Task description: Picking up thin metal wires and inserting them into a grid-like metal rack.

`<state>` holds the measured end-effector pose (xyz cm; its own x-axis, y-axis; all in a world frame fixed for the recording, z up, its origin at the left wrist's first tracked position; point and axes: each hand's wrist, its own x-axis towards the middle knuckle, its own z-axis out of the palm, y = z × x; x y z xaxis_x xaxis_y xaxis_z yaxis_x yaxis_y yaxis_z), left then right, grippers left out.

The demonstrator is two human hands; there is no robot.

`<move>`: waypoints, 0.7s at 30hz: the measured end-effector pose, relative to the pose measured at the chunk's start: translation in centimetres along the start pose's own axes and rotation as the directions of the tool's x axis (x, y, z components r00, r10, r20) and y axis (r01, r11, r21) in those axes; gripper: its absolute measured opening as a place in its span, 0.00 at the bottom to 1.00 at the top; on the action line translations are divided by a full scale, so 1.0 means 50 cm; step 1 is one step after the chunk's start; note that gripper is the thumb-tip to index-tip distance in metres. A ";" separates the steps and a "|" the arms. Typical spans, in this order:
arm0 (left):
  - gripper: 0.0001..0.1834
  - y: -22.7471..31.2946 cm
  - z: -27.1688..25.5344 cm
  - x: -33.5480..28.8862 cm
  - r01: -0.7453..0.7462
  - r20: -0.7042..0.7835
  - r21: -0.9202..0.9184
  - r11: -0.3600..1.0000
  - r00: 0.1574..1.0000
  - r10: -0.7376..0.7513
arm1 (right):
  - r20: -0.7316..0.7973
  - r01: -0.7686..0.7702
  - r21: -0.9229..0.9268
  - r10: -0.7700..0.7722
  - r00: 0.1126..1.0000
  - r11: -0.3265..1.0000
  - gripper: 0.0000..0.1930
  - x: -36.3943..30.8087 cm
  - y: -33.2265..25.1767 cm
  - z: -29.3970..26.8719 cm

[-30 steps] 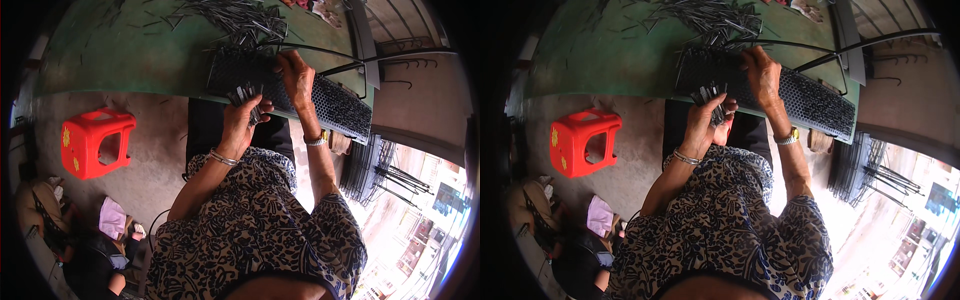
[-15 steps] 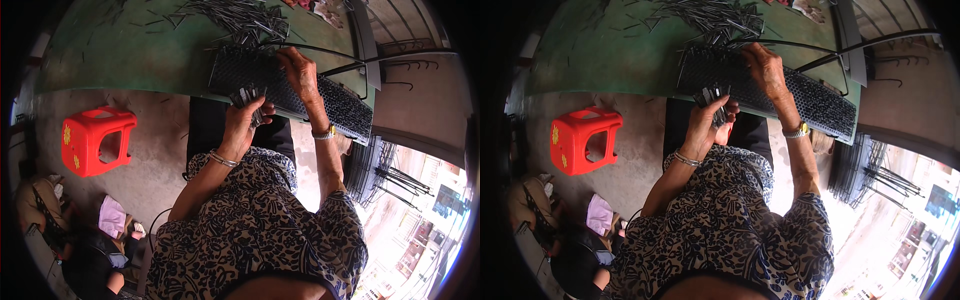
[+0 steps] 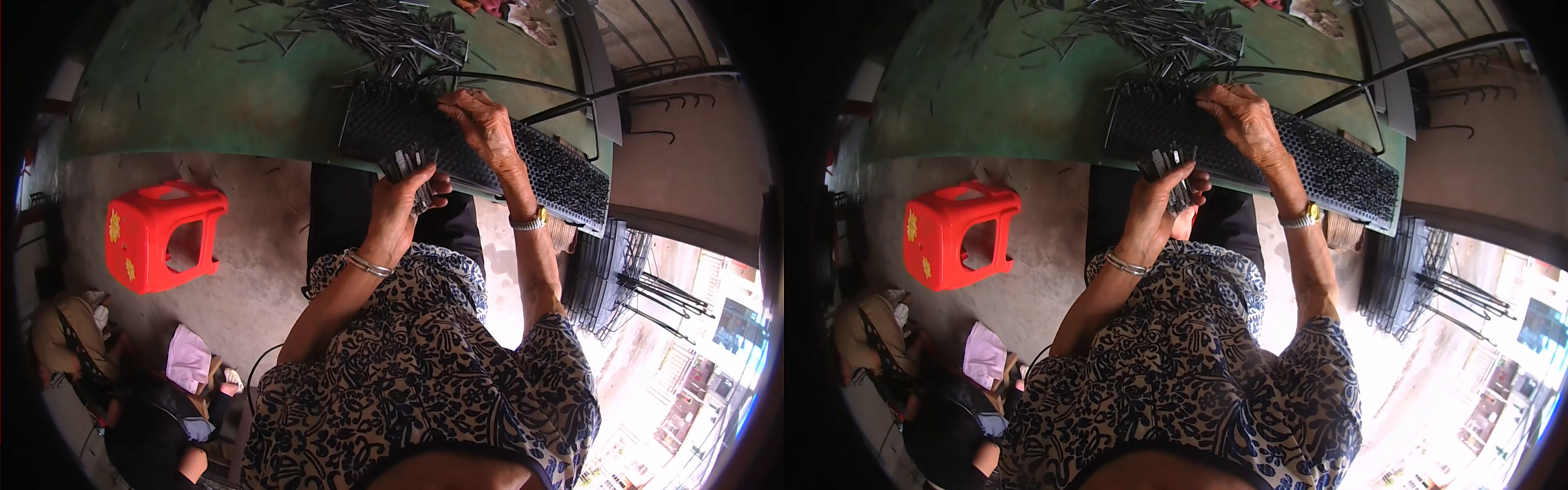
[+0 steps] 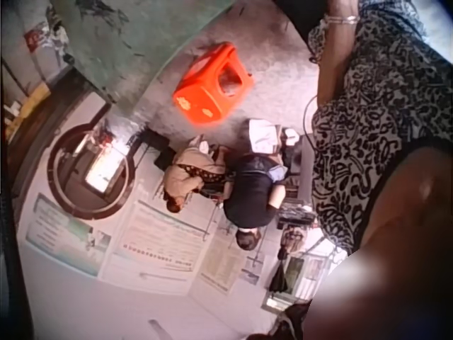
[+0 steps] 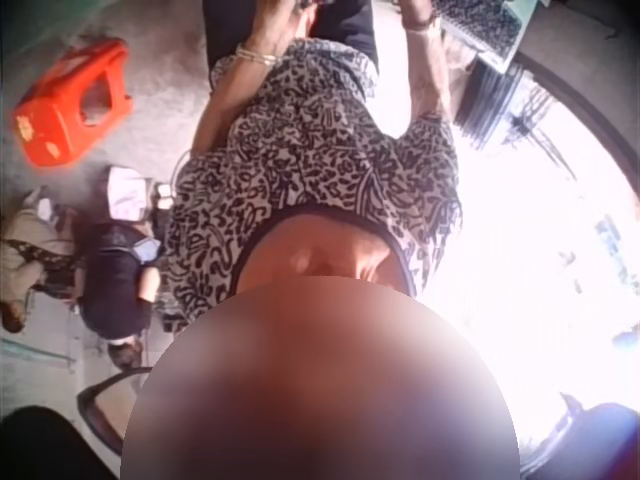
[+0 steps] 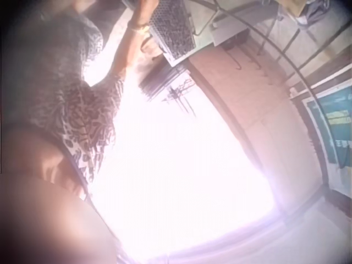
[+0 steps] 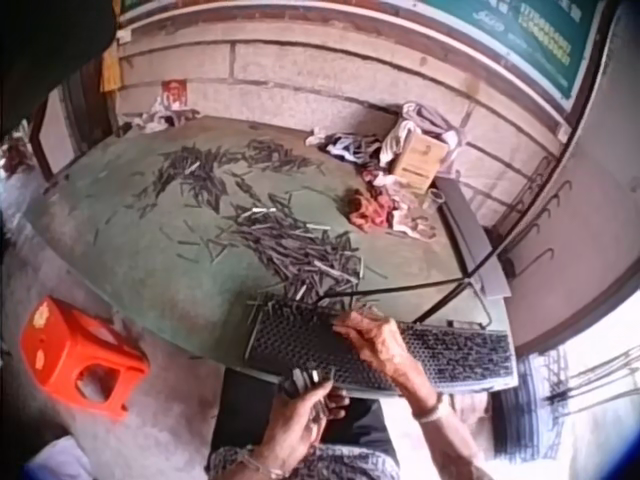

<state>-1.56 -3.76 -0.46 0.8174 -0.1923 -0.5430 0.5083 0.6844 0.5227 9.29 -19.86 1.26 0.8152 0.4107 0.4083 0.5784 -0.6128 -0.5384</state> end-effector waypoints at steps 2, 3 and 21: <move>0.09 -0.003 0.003 0.001 0.016 -0.002 -0.014 1.000 1.000 -0.016 | -0.029 0.009 -0.048 -0.011 1.000 0.999 0.08 -0.002 0.009 0.004; 0.09 -0.006 0.004 0.003 0.015 0.000 -0.012 1.000 1.000 -0.015 | -0.054 0.020 -0.093 -0.025 0.998 0.995 0.08 -0.002 0.012 0.008; 0.10 0.008 0.029 0.007 -0.055 0.040 0.014 0.998 0.998 0.054 | 0.292 -0.566 0.518 0.490 0.822 0.641 0.06 -0.084 -0.094 -0.046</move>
<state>-0.69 -4.58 0.49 0.8540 -0.1826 -0.4871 0.4662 0.6840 0.5610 3.09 -20.26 3.75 0.9615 0.2343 -0.1435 -0.0760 -0.2752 -0.9584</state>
